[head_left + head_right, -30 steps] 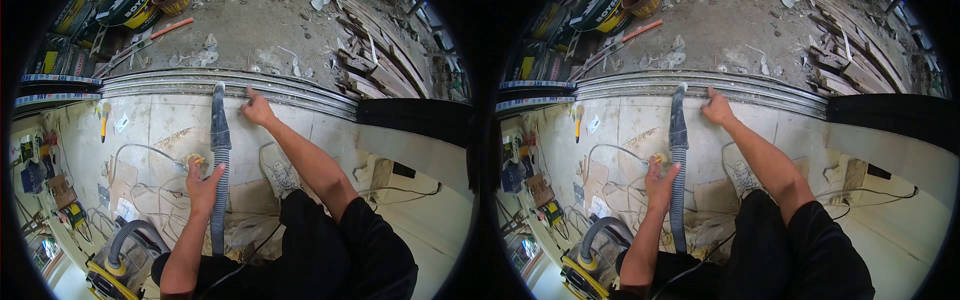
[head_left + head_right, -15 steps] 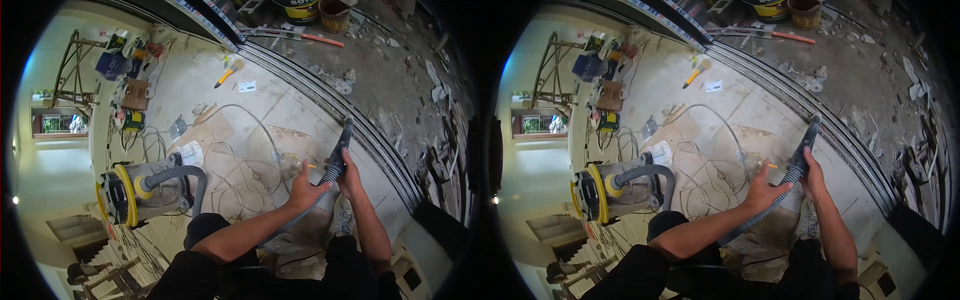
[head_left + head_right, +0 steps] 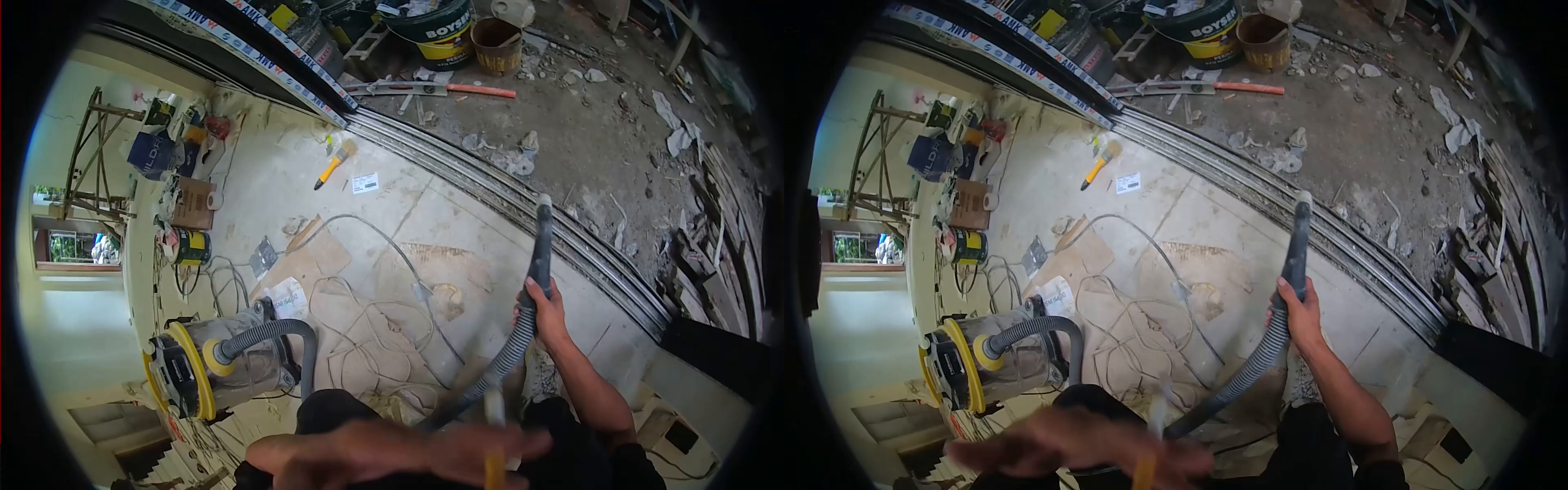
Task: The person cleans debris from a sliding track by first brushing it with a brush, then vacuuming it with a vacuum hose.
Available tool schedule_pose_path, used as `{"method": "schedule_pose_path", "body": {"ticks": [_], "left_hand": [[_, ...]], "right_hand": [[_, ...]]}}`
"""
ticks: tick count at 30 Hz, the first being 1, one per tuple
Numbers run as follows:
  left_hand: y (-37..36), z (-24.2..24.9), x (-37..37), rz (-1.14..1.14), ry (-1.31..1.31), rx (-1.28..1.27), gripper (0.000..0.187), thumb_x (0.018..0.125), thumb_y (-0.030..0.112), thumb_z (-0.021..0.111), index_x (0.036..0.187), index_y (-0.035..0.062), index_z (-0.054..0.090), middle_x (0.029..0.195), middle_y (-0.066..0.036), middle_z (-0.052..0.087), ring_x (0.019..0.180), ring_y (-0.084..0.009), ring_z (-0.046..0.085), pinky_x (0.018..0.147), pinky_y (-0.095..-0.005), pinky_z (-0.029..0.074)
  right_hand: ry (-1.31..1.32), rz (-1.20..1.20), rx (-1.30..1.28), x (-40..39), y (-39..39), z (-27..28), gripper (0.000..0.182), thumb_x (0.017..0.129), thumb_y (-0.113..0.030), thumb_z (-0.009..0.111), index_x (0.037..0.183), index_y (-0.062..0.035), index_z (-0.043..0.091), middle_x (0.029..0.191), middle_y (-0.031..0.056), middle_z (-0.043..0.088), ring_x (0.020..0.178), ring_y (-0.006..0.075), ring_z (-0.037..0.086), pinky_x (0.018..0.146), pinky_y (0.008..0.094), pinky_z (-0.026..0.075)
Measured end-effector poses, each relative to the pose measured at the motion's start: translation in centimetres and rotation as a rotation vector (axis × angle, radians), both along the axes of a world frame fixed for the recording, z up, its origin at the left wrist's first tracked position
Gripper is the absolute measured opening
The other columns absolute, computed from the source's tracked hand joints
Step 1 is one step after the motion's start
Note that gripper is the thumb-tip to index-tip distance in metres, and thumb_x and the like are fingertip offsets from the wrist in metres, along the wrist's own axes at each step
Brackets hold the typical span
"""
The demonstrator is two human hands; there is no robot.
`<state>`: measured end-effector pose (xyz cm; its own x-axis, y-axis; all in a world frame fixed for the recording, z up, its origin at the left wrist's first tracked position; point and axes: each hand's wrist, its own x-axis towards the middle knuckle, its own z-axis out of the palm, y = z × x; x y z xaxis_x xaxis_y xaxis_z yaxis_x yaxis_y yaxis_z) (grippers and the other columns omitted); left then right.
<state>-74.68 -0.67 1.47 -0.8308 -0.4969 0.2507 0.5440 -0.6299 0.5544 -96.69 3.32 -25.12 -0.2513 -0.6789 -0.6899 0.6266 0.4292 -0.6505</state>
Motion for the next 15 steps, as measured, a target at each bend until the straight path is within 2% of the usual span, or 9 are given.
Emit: {"method": "schedule_pose_path", "body": {"ticks": [1, 5, 7, 8, 11, 12, 13, 14, 15], "left_hand": [[0.9, -1.2, -1.0, 0.081, 0.21, -0.097, 0.101, 0.089, 0.067, 0.06, 0.16, 0.0087, 0.018, 0.157, -0.039, 0.019, 0.145, -0.0574, 0.019, 0.103, -0.0749, 0.035], [-0.5, -0.3, -1.0, -0.099, 0.146, -0.148, 0.103, 0.087, 0.068, 0.062, 0.154, -0.002, 0.028, 0.142, -0.051, 0.03, 0.134, -0.0664, 0.03, 0.1, -0.0719, 0.039], [-0.8, 0.0, -3.2, 0.276, 0.189, -0.115, 0.105, 0.088, 0.071, 0.058, 0.147, -0.0126, 0.034, 0.131, -0.052, 0.043, 0.121, -0.0625, 0.05, 0.091, -0.0636, 0.051], [-2.2, -0.6, -2.8, 0.277, 0.192, -0.114, 0.105, 0.088, 0.071, 0.058, 0.147, -0.0126, 0.034, 0.131, -0.052, 0.043, 0.121, -0.0625, 0.05, 0.091, -0.0636, 0.051], [-11.4, -4.6, 2.6, 0.134, -0.926, -0.013, 0.07, 0.099, 0.045, 0.055, 0.155, 0.0084, 0.034, 0.123, -0.021, 0.067, 0.085, -0.0257, 0.073, 0.074, -0.0366, 0.059], [-15.6, -7.8, 3.8, 0.234, -1.184, -0.471, 0.056, 0.1, 0.027, 0.057, 0.147, -0.0007, 0.044, 0.118, -0.017, 0.069, 0.08, -0.0198, 0.071, 0.069, -0.0293, 0.056], [-19.4, -13.4, 5.1, 0.41, -1.357, -0.523, 0.041, 0.099, 0.021, 0.057, 0.13, -0.0064, 0.057, 0.105, -0.015, 0.073, 0.077, -0.0196, 0.07, 0.071, -0.0308, 0.056], [-23.5, -20.1, 8.2, 0.573, -1.472, -0.598, 0.022, 0.095, 0.015, 0.065, 0.107, -0.0032, 0.068, 0.098, -0.01, 0.073, 0.073, -0.0137, 0.07, 0.066, -0.0273, 0.053], [-28.1, -27.5, 12.4, 0.711, -1.65, -0.719, 0.028, 0.089, 0.019, 0.071, 0.106, -0.0032, 0.067, 0.093, -0.011, 0.073, 0.075, -0.0207, 0.07, 0.07, -0.0316, 0.054]], "right_hand": [[-0.006, -0.013, 0.005, -0.3, 0.3, 0.0, 0.033, 0.095, -0.03, 0.068, 0.108, -0.0092, 0.046, 0.08, 0.0088, 0.058, 0.057, 0.0193, 0.06, 0.046, 0.0362, 0.054], [-0.034, -0.046, 0.011, -1.1, 1.0, -0.4, 0.03, 0.096, -0.029, 0.067, 0.108, -0.0102, 0.046, 0.081, 0.01, 0.058, 0.058, 0.0208, 0.061, 0.047, 0.038, 0.054], [-0.027, -0.052, 0.02, -1.5, 1.5, -0.6, 0.03, 0.097, -0.028, 0.066, 0.108, -0.0102, 0.046, 0.081, 0.01, 0.058, 0.059, 0.021, 0.062, 0.047, 0.0379, 0.054], [-0.026, -0.047, 0.027, -1.7, 1.6, -0.6, 0.029, 0.097, -0.028, 0.065, 0.108, -0.0102, 0.046, 0.082, 0.0101, 0.058, 0.06, 0.0211, 0.062, 0.047, 0.0379, 0.055], [-0.044, -0.086, 0.0, -2.3, 2.1, -0.6, 0.03, 0.096, -0.027, 0.067, 0.108, -0.0088, 0.046, 0.081, 0.0099, 0.058, 0.058, 0.0203, 0.062, 0.048, 0.036, 0.056], [-0.046, -0.076, -0.003, -2.6, 2.4, -0.4, 0.029, 0.097, -0.026, 0.065, 0.108, -0.0093, 0.045, 0.083, 0.01, 0.058, 0.06, 0.0206, 0.063, 0.051, 0.0366, 0.056], [-0.05, -0.063, -0.003, -2.9, 2.7, -0.3, 0.029, 0.097, -0.026, 0.065, 0.108, -0.0093, 0.045, 0.083, 0.01, 0.058, 0.06, 0.0206, 0.063, 0.051, 0.0366, 0.056], [-0.055, -0.05, -0.001, -3.1, 3.2, -0.2, 0.029, 0.098, -0.026, 0.065, 0.11, -0.0093, 0.045, 0.084, 0.0104, 0.058, 0.062, 0.0211, 0.063, 0.053, 0.0374, 0.057], [-0.057, -0.042, 0.002, -3.4, 3.6, 0.0, 0.03, 0.098, -0.026, 0.065, 0.111, -0.0093, 0.044, 0.084, 0.0108, 0.058, 0.063, 0.0215, 0.063, 0.054, 0.0383, 0.058]]}}
